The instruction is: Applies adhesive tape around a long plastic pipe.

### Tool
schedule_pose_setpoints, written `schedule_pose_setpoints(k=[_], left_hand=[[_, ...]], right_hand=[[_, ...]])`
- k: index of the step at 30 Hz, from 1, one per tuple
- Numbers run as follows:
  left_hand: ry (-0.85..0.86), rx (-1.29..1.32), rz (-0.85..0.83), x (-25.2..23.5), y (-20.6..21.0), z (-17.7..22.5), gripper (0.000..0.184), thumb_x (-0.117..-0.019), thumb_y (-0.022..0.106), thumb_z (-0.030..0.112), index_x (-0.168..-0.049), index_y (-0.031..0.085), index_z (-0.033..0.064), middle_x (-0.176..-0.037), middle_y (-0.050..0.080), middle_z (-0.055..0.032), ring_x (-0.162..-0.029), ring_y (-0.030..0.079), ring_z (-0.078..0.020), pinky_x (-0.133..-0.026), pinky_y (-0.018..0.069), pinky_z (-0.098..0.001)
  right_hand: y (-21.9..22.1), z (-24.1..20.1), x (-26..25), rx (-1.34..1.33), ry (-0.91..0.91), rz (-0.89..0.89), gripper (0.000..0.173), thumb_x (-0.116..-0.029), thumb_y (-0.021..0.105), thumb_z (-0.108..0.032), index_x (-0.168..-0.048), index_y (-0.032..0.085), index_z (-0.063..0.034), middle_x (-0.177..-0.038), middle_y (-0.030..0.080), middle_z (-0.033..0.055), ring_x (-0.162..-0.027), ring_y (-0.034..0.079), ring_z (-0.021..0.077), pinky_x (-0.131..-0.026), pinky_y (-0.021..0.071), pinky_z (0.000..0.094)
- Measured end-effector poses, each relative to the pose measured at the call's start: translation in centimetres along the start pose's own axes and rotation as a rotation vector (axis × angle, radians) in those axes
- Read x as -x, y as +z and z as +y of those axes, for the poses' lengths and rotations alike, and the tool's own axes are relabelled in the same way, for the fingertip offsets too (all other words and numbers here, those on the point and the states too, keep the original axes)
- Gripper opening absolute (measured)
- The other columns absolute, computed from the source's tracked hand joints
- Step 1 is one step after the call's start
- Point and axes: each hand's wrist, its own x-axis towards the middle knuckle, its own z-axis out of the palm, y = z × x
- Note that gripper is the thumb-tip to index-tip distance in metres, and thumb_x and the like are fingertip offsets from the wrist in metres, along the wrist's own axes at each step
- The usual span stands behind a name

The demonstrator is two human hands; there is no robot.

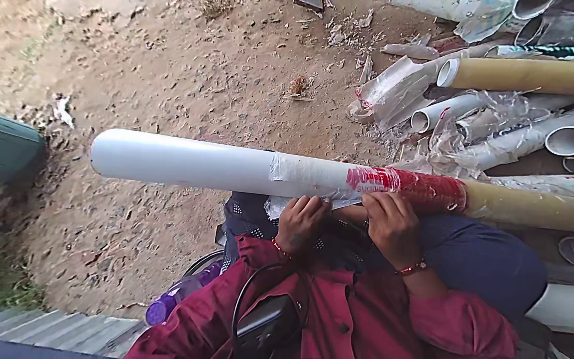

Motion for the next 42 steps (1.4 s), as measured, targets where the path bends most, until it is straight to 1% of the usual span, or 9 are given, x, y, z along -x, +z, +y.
schedule_pose_setpoints(k=[3,5,24,28,29,31,33,36,42], left_hand=[[0.002,0.009,0.042,0.3,0.3,-0.1,0.022,-0.0928,0.058,0.006,-0.082,0.078,0.0088,-0.067,0.066,-0.005,-0.059,0.058,-0.0203,-0.056,0.0431,-0.0324],[0.012,0.011,0.065,0.3,0.5,-0.2,0.023,-0.0938,0.057,0.007,-0.082,0.076,0.0096,-0.068,0.065,-0.0046,-0.059,0.057,-0.0203,-0.055,0.0418,-0.0323],[0.068,0.088,0.075,1.0,1.0,-1.2,0.026,-0.0963,0.053,0.009,-0.085,0.077,0.0123,-0.071,0.068,-0.0025,-0.06,0.055,-0.0193,-0.056,0.0392,-0.0325],[0.053,0.094,0.078,1.2,1.1,-1.2,0.026,-0.0961,0.053,0.01,-0.085,0.077,0.0129,-0.069,0.067,-0.0025,-0.06,0.055,-0.0195,-0.057,0.0392,-0.0329],[0.045,0.095,0.085,1.3,1.1,-1.2,0.027,-0.0961,0.053,0.01,-0.085,0.077,0.0131,-0.069,0.066,-0.0025,-0.06,0.055,-0.0196,-0.058,0.0394,-0.0329],[0.031,0.104,0.101,1.4,1.3,-1.1,0.028,-0.0969,0.052,0.011,-0.085,0.077,0.0136,-0.07,0.067,-0.0027,-0.061,0.055,-0.0197,-0.059,0.0397,-0.033],[0.026,0.12,0.114,1.5,1.5,-1.1,0.028,-0.0973,0.052,0.011,-0.085,0.077,0.0139,-0.071,0.068,-0.0025,-0.061,0.055,-0.0196,-0.06,0.0392,-0.0329],[0.023,0.131,0.115,1.6,1.4,-1.3,0.029,-0.0976,0.051,0.012,-0.084,0.077,0.0145,-0.07,0.067,-0.0023,-0.062,0.054,-0.0193,-0.061,0.0387,-0.0328],[-0.005,0.132,0.108,1.6,1.4,-1.1,0.028,-0.0982,0.053,0.014,-0.083,0.077,0.014,-0.066,0.064,-0.0028,-0.061,0.054,-0.0201,-0.061,0.0392,-0.0328]], right_hand=[[0.3,-1.4,-1.0,0.114,-0.177,-0.07,0.021,-0.0937,0.057,0.001,-0.098,0.077,-0.0033,-0.07,0.067,0.0112,-0.066,0.065,0.0302,-0.063,0.0484,0.0407],[1.0,-1.7,-1.2,0.169,-0.245,-0.1,0.02,-0.0957,0.055,0.001,-0.096,0.075,-0.0008,-0.065,0.063,0.0099,-0.062,0.063,0.0284,-0.06,0.0461,0.0399],[-1.1,0.1,-0.6,0.472,-0.375,-0.242,0.02,-0.0929,0.052,0.008,-0.096,0.072,0.0085,-0.058,0.055,0.0116,-0.054,0.059,0.0271,-0.056,0.0434,0.0378],[-2.3,0.9,-0.9,0.416,-0.237,-0.297,0.016,-0.0882,0.057,0.009,-0.092,0.073,0.0069,-0.061,0.061,0.0145,-0.06,0.064,0.0322,-0.059,0.046,0.0426],[-2.6,1.1,-1.2,0.37,-0.161,-0.29,0.016,-0.088,0.057,0.009,-0.092,0.073,0.007,-0.066,0.065,0.0167,-0.065,0.066,0.0352,-0.063,0.0484,0.0455],[-2.5,1.2,-1.2,0.191,0.019,-0.243,0.023,-0.0959,0.05,-0.001,-0.095,0.073,0.0046,-0.083,0.072,0.019,-0.082,0.07,0.0386,-0.076,0.0525,0.0482],[-1.5,0.6,-0.4,-0.033,0.185,-0.199,0.029,-0.1,0.047,-0.01,-0.097,0.073,0.0046,-0.093,0.074,0.0198,-0.091,0.071,0.0371,-0.083,0.0553,0.0447],[0.8,-1.0,1.0,-0.189,0.296,-0.083,0.031,-0.1013,0.045,-0.011,-0.099,0.071,0.0065,-0.102,0.074,0.0212,-0.1,0.071,0.0335,-0.095,0.0543,0.0377],[2.4,-1.3,1.6,-0.351,0.339,0.016,0.036,-0.1045,0.043,-0.015,-0.097,0.071,0.0064,-0.1,0.074,0.0198,-0.101,0.07,0.0276,-0.096,0.0514,0.0305]])
